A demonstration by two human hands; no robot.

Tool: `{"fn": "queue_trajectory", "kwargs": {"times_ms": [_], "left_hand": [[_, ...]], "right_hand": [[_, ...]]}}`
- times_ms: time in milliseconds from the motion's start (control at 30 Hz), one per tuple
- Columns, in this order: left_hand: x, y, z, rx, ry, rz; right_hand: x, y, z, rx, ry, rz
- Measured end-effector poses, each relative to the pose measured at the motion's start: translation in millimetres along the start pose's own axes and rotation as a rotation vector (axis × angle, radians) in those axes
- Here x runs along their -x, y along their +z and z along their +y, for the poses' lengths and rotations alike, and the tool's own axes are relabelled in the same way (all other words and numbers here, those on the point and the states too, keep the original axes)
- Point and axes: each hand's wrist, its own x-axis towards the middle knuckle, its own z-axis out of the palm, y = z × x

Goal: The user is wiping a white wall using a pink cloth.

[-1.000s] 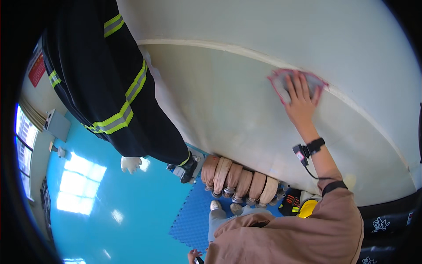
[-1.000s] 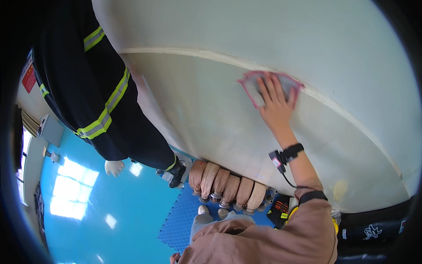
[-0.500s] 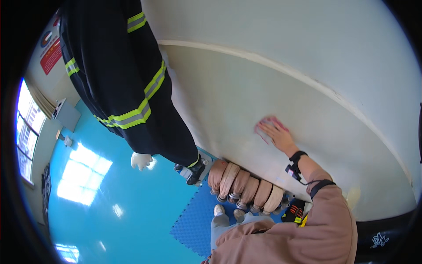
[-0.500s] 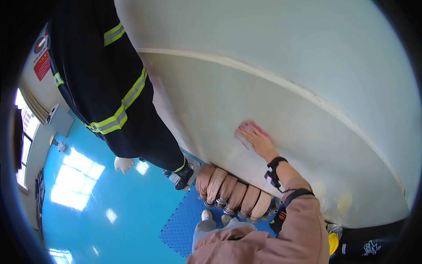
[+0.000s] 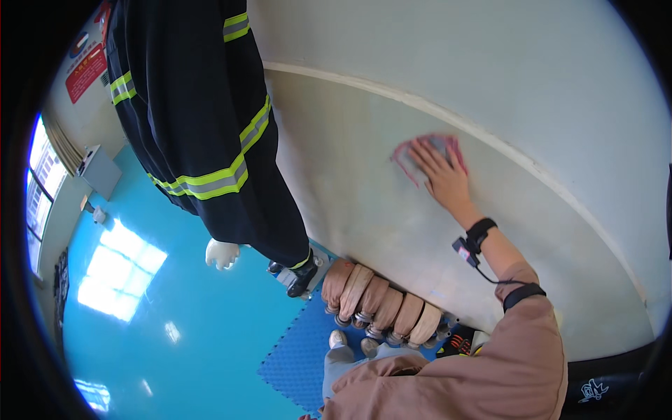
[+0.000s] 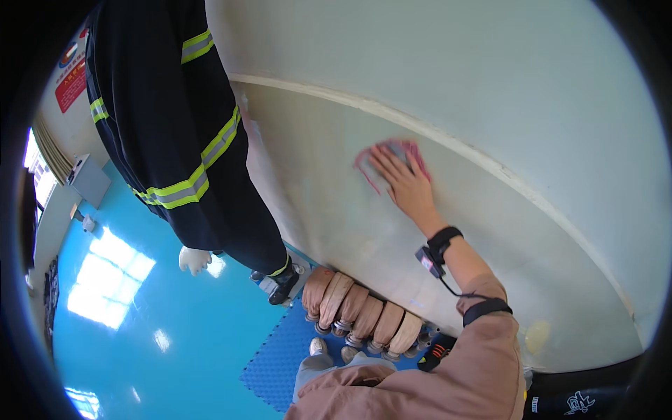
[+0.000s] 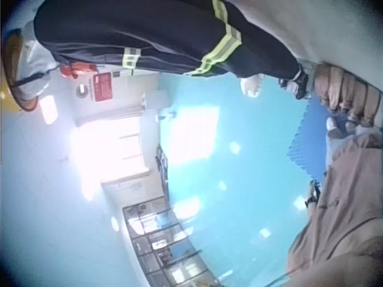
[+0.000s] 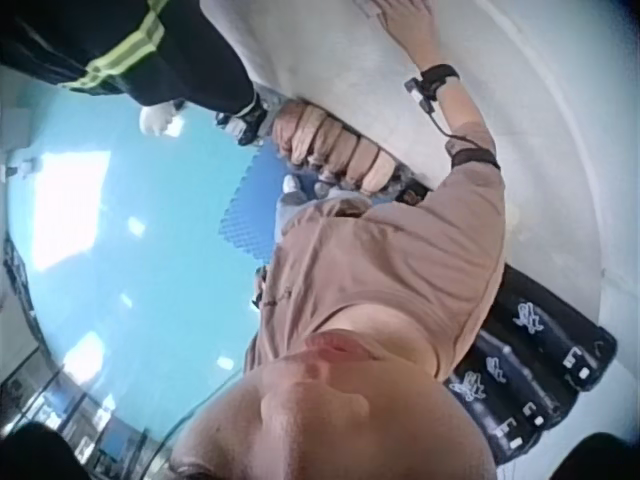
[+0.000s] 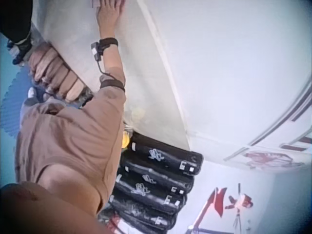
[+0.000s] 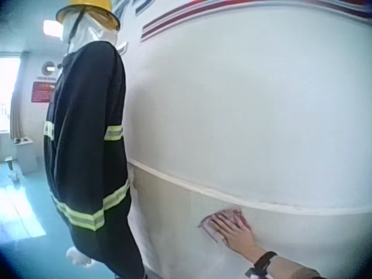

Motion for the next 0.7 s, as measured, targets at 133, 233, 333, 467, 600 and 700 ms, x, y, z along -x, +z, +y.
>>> {"fn": "queue_trajectory", "kwargs": {"times_ms": [133, 233, 333, 467, 600, 700], "left_hand": [[-4.3, -2.7, 6.2, 0.012, 0.021, -0.009], [-4.9, -4.4, 8.1, 0.034, 0.027, 0.003], [0.7, -1.6, 10.2, 0.062, 0.028, 0.017], [11.8, -4.3, 15.2, 0.055, -0.022, 0.000], [5.9, -4.2, 24.3, 0.065, -0.033, 0.003], [9.2, -12.0, 24.1, 0.075, -0.033, 0.020]], "right_hand": [[-37.6, -16.8, 5.3, 0.092, 0.021, 0.106], [-34.0, -6.7, 1.9, 0.153, 0.064, 0.123], [-35.2, -2.9, -6.8, 0.133, 0.105, 0.108], [-15.0, 32.8, -34.5, -0.025, -0.012, -0.073], [48.9, 102.3, -47.6, -0.042, -0.156, -0.254], [58.3, 117.3, -57.3, -0.025, -0.165, -0.191]]}}
